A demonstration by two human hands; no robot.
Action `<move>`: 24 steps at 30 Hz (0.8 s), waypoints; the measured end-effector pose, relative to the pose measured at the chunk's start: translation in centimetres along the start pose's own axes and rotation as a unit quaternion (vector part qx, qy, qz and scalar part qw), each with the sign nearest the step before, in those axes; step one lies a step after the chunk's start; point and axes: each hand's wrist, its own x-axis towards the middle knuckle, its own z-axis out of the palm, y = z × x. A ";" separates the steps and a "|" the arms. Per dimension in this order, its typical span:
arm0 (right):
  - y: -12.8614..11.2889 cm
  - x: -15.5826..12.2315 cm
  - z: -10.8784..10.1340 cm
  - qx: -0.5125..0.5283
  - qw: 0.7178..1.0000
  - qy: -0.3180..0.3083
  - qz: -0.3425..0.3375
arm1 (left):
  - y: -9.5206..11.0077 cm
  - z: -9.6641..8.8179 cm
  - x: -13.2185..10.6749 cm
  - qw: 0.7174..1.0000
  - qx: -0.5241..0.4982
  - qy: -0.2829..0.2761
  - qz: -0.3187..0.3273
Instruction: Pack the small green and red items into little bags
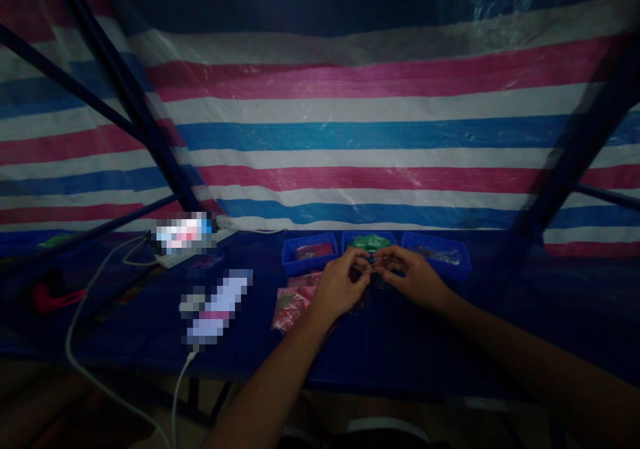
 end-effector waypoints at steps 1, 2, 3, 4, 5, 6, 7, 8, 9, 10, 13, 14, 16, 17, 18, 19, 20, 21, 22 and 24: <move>0.1 0.1 0.0 0.007 1.000 -0.001 0.003 | -0.1 0.0 0.0 1.000 -0.008 0.005 0.000; 0.2 0.1 0.0 0.012 1.000 0.001 0.005 | -0.1 0.0 0.1 1.000 -0.016 0.011 -0.001; 0.3 0.2 -0.1 0.018 1.000 0.006 0.007 | -0.2 0.0 0.1 1.000 -0.023 0.017 -0.003; 0.4 0.2 -0.1 0.025 1.000 0.014 0.011 | -0.2 0.0 0.1 0.999 -0.026 0.022 -0.004; 0.5 0.3 -0.2 0.032 0.999 0.022 0.015 | -0.2 0.0 0.1 0.999 -0.025 0.024 -0.004; 0.6 0.3 -0.3 0.038 0.999 0.029 0.020 | -0.3 0.1 0.1 0.999 -0.020 0.025 -0.003; 0.6 0.3 -0.3 0.046 0.998 0.034 0.025 | -0.3 0.1 0.1 1.000 -0.013 0.023 -0.001; 0.7 0.3 -0.4 0.053 0.998 0.034 0.030 | -0.4 0.1 0.1 1.000 -0.006 0.020 0.000; 0.7 0.3 -0.4 0.061 0.997 0.029 0.035 | -0.4 0.0 0.1 1.000 0.001 0.016 0.002; 0.8 0.3 -0.4 0.068 0.997 0.022 0.039 | -0.5 0.0 0.1 1.000 0.006 0.014 0.004; 0.6 0.3 -0.4 0.087 0.995 0.004 0.053 | -0.5 0.0 0.1 1.000 0.014 0.014 0.006; 0.4 0.3 -0.3 0.089 0.994 0.003 0.056 | -0.5 -0.1 0.1 1.000 0.015 0.017 0.008; 0.2 0.2 -0.2 0.083 0.995 0.012 0.060 | -0.4 -0.1 0.1 1.000 0.012 0.024 0.012; 0.1 0.3 -0.2 0.078 0.995 0.018 0.061 | -0.4 -0.1 0.1 0.999 0.010 0.028 0.015; 0.1 0.3 -0.2 0.073 0.995 0.024 0.061 | -0.3 -0.1 0.1 0.999 0.009 0.032 0.017; 0.0 0.3 -0.2 0.071 0.995 0.027 0.062 | -0.3 -0.1 0.1 0.999 0.007 0.033 0.018; 0.0 0.3 -0.3 0.071 0.995 0.028 0.062 | -0.3 0.0 0.1 0.999 0.007 0.034 0.018; 0.0 0.3 -0.3 0.075 0.995 0.028 0.062 | -0.3 0.0 0.2 0.999 0.007 0.034 0.019; 0.0 0.4 -0.3 0.080 0.994 0.027 0.063 | -0.3 0.0 0.2 0.999 0.007 0.033 0.020; -0.2 0.4 -0.4 0.085 0.994 0.028 0.069 | -0.3 0.0 0.2 0.999 0.004 0.032 0.022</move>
